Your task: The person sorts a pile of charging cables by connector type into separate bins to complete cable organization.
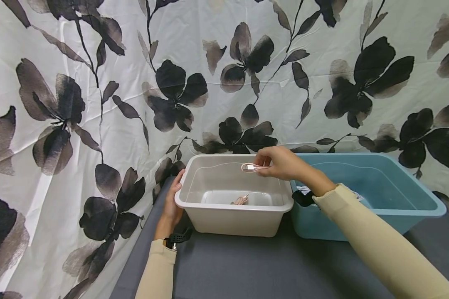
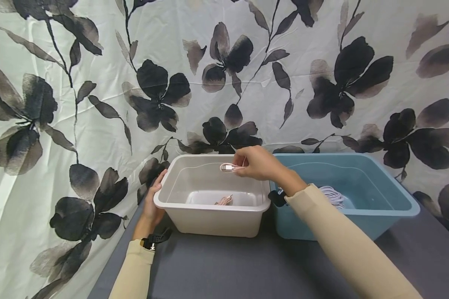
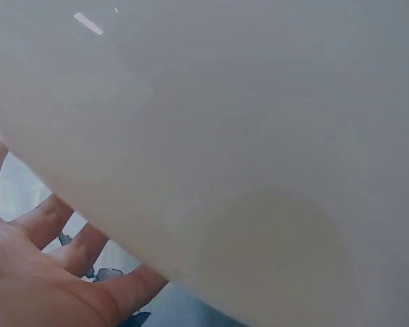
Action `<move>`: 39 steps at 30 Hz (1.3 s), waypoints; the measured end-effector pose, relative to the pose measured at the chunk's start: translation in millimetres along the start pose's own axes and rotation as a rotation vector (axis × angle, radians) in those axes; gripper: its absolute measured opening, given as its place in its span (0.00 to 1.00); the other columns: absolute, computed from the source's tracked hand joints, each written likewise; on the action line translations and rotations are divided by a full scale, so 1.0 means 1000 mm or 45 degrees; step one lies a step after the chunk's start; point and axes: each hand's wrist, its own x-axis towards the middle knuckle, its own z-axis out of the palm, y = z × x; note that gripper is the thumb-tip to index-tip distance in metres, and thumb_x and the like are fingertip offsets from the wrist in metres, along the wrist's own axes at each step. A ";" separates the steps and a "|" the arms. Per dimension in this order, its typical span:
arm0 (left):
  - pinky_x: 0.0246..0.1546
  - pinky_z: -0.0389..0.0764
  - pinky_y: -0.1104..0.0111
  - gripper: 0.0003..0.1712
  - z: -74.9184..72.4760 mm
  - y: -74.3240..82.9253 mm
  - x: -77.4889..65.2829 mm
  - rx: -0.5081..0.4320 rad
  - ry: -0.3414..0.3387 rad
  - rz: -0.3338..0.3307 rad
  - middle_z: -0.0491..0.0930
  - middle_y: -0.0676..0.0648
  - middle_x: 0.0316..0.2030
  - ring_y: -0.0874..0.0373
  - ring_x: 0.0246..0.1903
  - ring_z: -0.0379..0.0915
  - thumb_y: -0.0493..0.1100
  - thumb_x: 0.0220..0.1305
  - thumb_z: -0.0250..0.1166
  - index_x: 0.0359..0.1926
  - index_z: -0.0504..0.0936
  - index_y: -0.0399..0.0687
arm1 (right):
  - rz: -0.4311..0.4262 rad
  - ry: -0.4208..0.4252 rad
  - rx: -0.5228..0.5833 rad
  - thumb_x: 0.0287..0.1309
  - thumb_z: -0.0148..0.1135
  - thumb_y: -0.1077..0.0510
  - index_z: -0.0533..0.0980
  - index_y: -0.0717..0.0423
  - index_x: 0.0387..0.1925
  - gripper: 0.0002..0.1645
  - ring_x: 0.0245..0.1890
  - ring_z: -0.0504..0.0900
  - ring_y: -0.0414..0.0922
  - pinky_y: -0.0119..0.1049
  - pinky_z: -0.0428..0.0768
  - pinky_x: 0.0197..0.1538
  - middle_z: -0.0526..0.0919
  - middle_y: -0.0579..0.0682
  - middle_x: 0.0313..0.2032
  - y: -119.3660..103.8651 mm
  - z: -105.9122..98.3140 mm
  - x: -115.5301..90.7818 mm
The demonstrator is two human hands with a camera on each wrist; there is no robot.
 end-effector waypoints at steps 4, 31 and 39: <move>0.71 0.57 0.52 0.37 0.000 0.000 -0.001 0.007 0.004 0.000 0.52 0.48 0.80 0.54 0.73 0.54 0.49 0.74 0.39 0.82 0.51 0.55 | 0.030 -0.031 0.014 0.55 0.75 0.58 0.85 0.49 0.37 0.07 0.34 0.82 0.44 0.40 0.77 0.38 0.87 0.46 0.32 0.008 0.003 0.009; 0.69 0.60 0.53 0.37 0.001 0.001 -0.002 -0.013 -0.019 0.004 0.52 0.46 0.80 0.53 0.71 0.56 0.48 0.73 0.38 0.82 0.49 0.53 | 0.119 -0.136 0.077 0.56 0.74 0.60 0.84 0.57 0.42 0.11 0.40 0.84 0.49 0.42 0.80 0.43 0.87 0.50 0.37 0.028 0.011 0.040; 0.70 0.58 0.50 0.38 0.001 0.001 -0.002 -0.011 -0.006 0.004 0.52 0.47 0.80 0.53 0.71 0.56 0.48 0.73 0.38 0.82 0.48 0.52 | 0.098 -0.162 0.062 0.60 0.71 0.58 0.84 0.55 0.41 0.09 0.39 0.82 0.48 0.40 0.79 0.41 0.86 0.51 0.36 0.025 0.003 0.032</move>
